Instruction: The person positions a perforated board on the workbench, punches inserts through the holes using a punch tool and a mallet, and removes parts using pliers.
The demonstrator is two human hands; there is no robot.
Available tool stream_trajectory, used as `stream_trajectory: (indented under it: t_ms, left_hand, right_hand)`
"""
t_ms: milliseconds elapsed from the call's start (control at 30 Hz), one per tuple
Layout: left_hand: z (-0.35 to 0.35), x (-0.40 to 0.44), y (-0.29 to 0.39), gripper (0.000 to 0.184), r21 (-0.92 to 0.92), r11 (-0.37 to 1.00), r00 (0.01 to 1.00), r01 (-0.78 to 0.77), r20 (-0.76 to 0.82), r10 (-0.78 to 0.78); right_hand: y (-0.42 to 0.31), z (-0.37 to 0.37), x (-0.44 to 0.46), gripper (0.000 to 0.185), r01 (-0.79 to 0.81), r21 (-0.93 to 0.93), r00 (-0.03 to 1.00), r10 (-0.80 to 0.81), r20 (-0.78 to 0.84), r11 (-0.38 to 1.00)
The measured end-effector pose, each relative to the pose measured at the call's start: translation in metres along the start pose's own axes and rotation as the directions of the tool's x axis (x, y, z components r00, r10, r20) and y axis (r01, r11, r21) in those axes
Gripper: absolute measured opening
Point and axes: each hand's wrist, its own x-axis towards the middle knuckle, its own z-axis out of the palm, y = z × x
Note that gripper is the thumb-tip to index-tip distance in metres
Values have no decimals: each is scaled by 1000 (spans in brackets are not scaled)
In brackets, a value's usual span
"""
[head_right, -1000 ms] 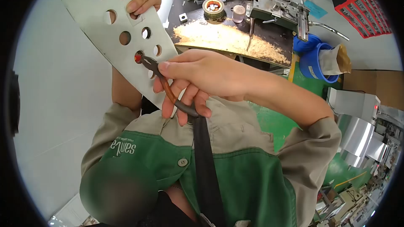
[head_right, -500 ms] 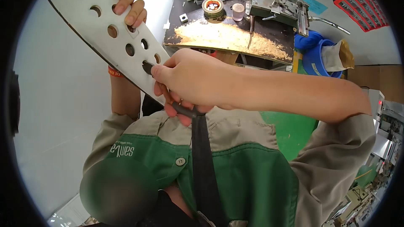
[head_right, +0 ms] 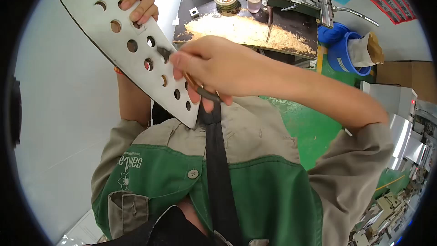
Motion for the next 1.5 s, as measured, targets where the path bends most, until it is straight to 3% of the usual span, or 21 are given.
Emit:
stream_trajectory:
  t_ms: [67,100,133,167,267,333,400,533,633,767,833,867,933,1000,1033,1167,1300,1333,1500]
  left_hand:
    - [-1,2,1,32,-17,1000,1000,-7,1,7]
    - [2,3,-1,30,-12,1000,1000,-5,0,5]
    - [6,6,-3,27,-6,1000,1000,0,1,0]
    - [10,7,-7,38,3,998,995,-65,78,64]
    - [23,8,-16,34,47,994,994,-102,35,100]
    - [21,7,-15,32,18,998,998,-63,6,63]
    - [22,8,-17,31,-6,998,998,-55,-17,55]
    - [29,11,-20,27,-4,999,998,-43,-40,43]
    - [25,15,-28,29,-77,996,998,-47,-39,44]
    - [23,19,-26,32,-17,1000,1000,-13,-16,12]
    - [22,21,-27,34,-22,999,999,-33,28,34]
    - [17,19,-32,20,-175,985,998,-3,-65,-9]
    - [17,25,-22,33,-71,997,997,-14,76,20]
    - [29,29,-28,28,-92,994,998,-57,13,59]
    - [21,32,-32,29,-105,989,989,-103,94,113]
    - [27,34,-35,30,-160,982,993,-97,53,107]
    - [34,43,-37,30,-219,973,994,-79,56,94]
    - [40,42,-38,28,-105,989,993,-108,43,113]
    - [45,45,-40,19,-145,985,995,-94,23,99]
  right_hand:
    - [15,0,7,35,178,16,979,-175,-109,984]
    - [13,2,10,30,179,4,963,-175,-205,984]
    - [27,3,22,29,314,-48,912,-316,-261,948]
    - [35,6,33,29,439,-107,838,-450,-309,892]
    - [37,13,42,23,461,-251,752,-524,-399,851]
    - [35,13,46,19,420,-264,783,-494,-379,868]
    - [39,15,58,20,528,-248,694,-581,-425,812]
    - [32,9,53,23,484,-213,760,-529,-378,848]
    - [34,3,58,27,477,-339,730,-581,-361,811]
    - [29,5,51,24,413,-499,699,-617,-362,762]
    - [38,2,54,20,514,-239,718,-565,-406,824]
    - [36,3,44,19,511,-37,786,-484,-385,859]
    - [27,-3,21,30,412,50,875,-379,-302,910]
    - [31,-6,10,40,384,133,912,-352,-210,914]
    - [32,-3,3,41,348,191,929,-310,-202,918]
    - [40,4,-8,45,164,419,986,-163,-39,893]
    - [43,13,-8,42,67,473,993,-106,57,879]
    - [43,15,-7,42,62,450,994,-94,49,891]
    - [42,15,-7,42,52,407,993,-91,76,912]
